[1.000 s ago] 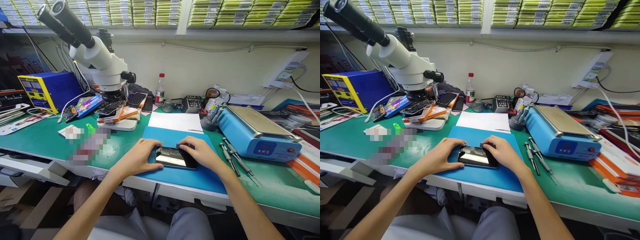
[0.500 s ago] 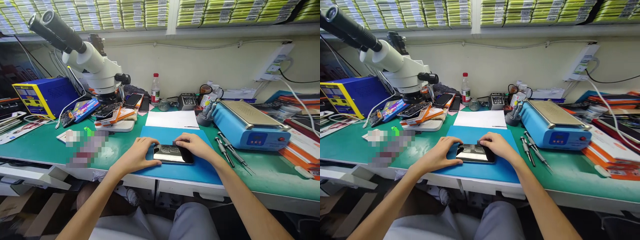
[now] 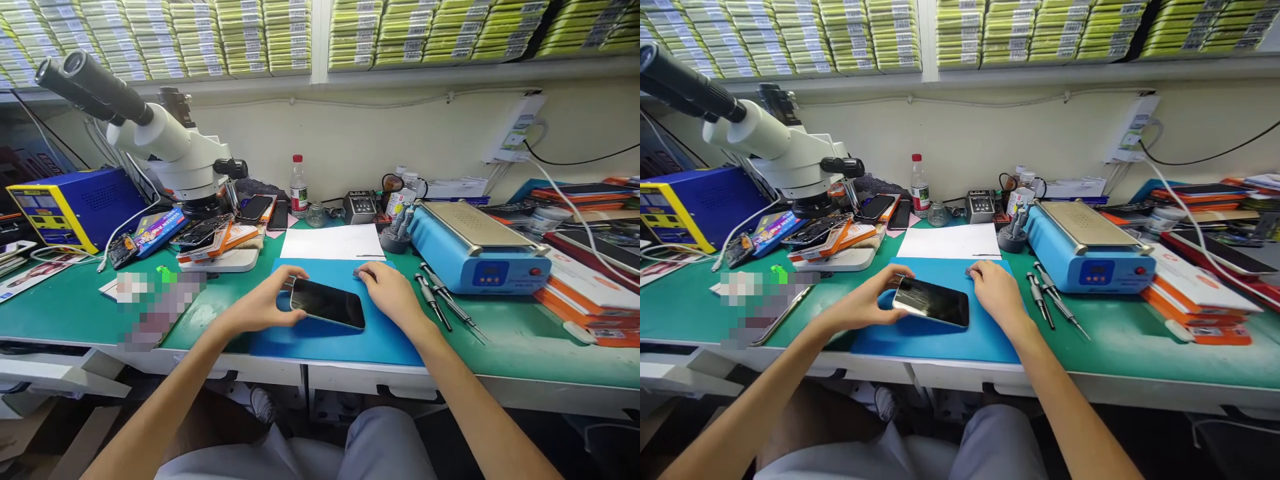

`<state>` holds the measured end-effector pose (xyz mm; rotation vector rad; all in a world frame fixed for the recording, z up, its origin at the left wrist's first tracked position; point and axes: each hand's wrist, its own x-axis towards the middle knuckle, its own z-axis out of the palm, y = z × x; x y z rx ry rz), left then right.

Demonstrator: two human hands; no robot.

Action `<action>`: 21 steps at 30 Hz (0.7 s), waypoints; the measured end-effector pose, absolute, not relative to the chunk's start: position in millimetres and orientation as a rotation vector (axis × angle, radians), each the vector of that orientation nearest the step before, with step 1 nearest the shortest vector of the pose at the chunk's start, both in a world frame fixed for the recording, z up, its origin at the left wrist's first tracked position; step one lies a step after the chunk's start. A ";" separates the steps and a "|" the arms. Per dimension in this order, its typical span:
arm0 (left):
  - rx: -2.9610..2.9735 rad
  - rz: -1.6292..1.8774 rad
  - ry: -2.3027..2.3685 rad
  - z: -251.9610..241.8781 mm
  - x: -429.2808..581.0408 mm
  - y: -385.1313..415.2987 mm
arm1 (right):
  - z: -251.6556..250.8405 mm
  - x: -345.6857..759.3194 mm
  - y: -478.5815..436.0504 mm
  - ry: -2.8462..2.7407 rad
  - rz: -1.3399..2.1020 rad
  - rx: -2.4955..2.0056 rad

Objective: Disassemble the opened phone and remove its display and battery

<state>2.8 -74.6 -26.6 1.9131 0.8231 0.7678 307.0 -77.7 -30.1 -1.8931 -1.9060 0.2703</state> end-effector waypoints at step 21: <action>1.226 0.930 0.908 -19.9 96.2 3.7 | -39.5 313.4 -69.9 -1.998 0.109 -1.949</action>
